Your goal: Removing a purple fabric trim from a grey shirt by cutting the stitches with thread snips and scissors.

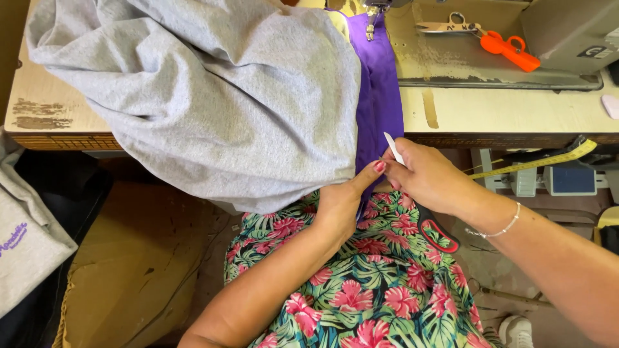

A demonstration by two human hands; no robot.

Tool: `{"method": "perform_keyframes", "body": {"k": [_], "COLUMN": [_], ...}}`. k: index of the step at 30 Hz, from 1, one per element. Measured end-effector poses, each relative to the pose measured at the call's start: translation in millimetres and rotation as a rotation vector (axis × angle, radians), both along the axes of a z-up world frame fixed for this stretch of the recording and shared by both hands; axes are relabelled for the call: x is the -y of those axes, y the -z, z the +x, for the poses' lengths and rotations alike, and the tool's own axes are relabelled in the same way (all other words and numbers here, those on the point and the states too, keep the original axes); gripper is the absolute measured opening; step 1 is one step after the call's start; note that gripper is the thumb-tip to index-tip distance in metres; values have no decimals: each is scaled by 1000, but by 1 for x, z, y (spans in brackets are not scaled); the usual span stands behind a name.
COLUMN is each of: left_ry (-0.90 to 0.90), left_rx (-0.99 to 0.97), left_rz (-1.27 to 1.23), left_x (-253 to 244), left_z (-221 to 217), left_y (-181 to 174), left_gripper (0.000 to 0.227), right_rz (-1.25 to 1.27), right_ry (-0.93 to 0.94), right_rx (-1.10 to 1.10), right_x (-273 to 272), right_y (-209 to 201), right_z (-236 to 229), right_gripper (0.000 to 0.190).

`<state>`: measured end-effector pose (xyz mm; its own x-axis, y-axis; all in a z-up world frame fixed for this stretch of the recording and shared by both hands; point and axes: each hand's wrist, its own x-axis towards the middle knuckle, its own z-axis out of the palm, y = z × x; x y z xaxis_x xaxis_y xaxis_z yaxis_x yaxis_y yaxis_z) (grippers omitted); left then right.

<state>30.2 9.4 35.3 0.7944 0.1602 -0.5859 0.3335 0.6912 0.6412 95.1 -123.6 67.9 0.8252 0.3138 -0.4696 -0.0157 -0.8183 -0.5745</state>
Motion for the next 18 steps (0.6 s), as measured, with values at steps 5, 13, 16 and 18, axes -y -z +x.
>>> {"method": "perform_keyframes", "body": {"k": [5,13,16,18], "left_ry": [-43,-47,-100,-102], "left_rx": [17,224,174,121], "left_rz": [0,-18,23,47], "left_x": [-5,3,-1,-5], "left_z": [4,4,3,4], "left_y": [7,54,37,30], "left_gripper": [65,61,67,71], "right_rz": [-28,286,379,400], "right_ry": [-15,63,98,114], "right_rx": [-3,-72,-165,-235], "right_x": [-1,9,9,9], "right_y": [-7,20,26,31], "right_z": [-1,5,8,13], "right_gripper": [15,16,14,13]}}
